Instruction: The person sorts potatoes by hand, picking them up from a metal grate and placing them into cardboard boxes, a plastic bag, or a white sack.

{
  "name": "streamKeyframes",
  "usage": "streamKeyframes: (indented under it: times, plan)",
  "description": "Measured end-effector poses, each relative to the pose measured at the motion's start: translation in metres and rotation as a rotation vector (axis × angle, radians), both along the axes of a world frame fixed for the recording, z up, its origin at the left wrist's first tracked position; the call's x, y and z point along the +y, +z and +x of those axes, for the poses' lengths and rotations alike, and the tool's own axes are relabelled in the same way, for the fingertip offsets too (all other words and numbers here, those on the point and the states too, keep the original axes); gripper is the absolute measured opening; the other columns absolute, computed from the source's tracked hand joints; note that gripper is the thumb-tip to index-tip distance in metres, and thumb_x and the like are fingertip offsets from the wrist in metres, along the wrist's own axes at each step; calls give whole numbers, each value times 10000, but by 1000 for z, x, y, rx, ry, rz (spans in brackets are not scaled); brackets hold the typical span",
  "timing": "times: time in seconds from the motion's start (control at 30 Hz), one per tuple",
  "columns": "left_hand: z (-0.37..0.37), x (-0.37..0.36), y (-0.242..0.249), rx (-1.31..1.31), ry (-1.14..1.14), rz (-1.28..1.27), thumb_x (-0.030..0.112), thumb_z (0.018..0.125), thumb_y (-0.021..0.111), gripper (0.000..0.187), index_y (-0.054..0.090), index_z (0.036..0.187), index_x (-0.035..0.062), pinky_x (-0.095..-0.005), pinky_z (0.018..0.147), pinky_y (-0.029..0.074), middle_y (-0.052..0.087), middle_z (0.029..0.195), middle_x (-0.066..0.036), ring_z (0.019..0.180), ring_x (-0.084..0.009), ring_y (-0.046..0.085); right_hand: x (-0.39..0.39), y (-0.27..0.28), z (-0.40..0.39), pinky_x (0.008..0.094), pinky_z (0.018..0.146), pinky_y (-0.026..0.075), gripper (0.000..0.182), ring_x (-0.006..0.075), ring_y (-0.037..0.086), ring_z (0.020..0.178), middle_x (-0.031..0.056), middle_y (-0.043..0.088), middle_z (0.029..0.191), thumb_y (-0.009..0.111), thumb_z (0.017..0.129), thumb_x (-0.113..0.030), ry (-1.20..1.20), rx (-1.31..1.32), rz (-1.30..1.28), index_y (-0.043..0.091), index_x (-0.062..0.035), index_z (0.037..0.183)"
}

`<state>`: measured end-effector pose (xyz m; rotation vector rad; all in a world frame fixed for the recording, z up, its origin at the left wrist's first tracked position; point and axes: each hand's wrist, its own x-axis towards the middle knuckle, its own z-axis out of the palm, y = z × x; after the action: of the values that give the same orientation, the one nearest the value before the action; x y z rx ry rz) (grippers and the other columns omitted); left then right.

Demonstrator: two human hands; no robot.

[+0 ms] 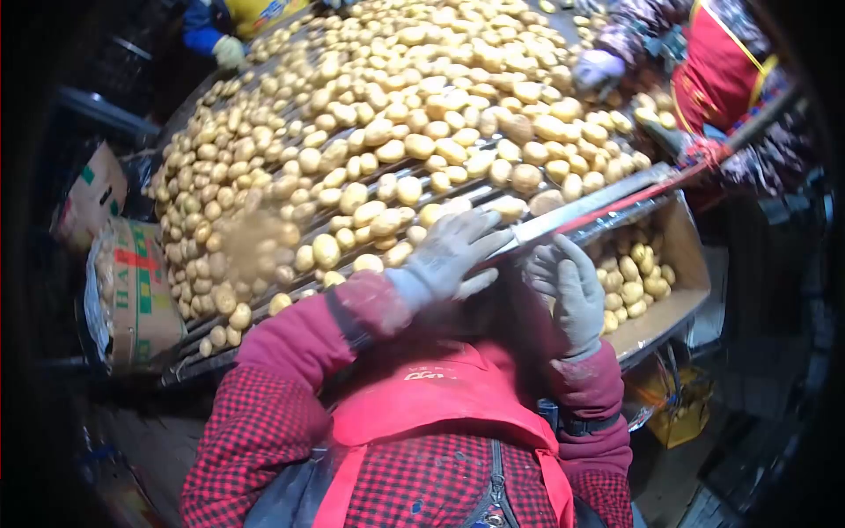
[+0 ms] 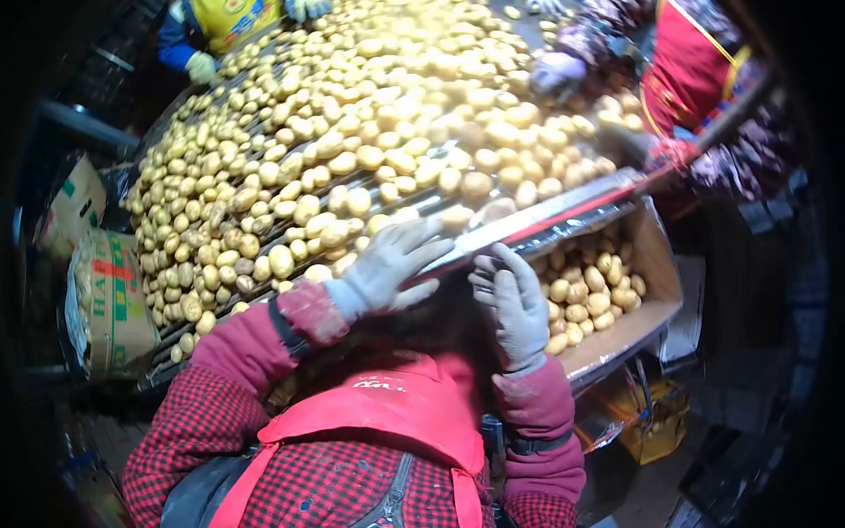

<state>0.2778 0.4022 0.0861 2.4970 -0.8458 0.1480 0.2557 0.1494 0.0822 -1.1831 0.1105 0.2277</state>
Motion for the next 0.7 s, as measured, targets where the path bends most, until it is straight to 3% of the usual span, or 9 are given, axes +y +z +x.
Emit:
streamKeyframes:
  times: [0.1,0.17,0.3,0.4,0.43,0.5,0.57,0.63,0.7]
  plan:
    - [-33,81,17,39,159,32,307,877,735,672,546,1475,64,-535,1122,417,551,1470,-224,1335,-438,535,60,1,23,283,875,578,391,191,715,1063,118,685,1283,545,1099,-133,141,-41,-62,557,-32,1477]
    - [-63,141,14,-6,405,92,290,880,728,678,536,1484,52,-529,1124,424,582,1442,-223,1332,-428,547,95,-10,34,284,882,578,391,178,711,1063,112,683,1273,546,1097,-124,172,-65,63,559,-30,1477]
    - [-83,253,7,17,864,268,256,908,714,672,503,1514,58,-483,1123,445,591,1432,-223,1329,-408,559,141,-24,50,286,928,558,377,143,678,1080,96,708,1243,560,1084,-97,214,-138,-124,584,-11,1450]
    - [-49,300,9,99,899,355,342,959,664,697,422,1582,145,-495,1173,404,517,1536,-189,1392,-390,508,154,-35,54,312,967,548,370,156,670,1110,116,718,1234,567,1073,-88,195,-262,-327,604,0,1430]
    - [-34,307,4,115,858,284,297,931,699,701,446,1570,160,-465,1096,468,576,1450,-193,1316,-403,561,155,-33,54,316,977,546,370,161,669,1118,120,718,1233,567,1071,-83,180,-239,-340,603,3,1429]
    - [-1,308,-1,168,770,441,362,926,707,730,431,1581,193,-481,995,515,604,1366,-167,1210,-397,614,156,-36,53,317,983,544,372,164,668,1122,124,717,1237,569,1070,-82,170,-211,-327,601,7,1429]
    - [29,302,-7,147,790,526,397,913,714,764,406,1595,245,-517,825,545,614,1172,-184,991,-382,662,155,-39,55,317,990,541,373,167,667,1127,129,715,1242,571,1069,-82,134,-182,-313,599,12,1429]
    - [52,297,-6,181,729,524,384,915,708,720,437,1565,235,-506,814,552,621,1164,-196,1003,-384,665,155,-42,54,320,1002,537,375,171,665,1133,134,710,1252,566,1069,-77,140,-210,-336,594,19,1431]
    - [74,279,7,240,673,623,403,937,673,576,507,1461,233,-533,841,538,652,1183,-132,1048,-351,672,156,-45,54,323,1009,534,374,177,664,1140,133,702,1268,562,1068,-71,119,-220,-377,595,18,1430]
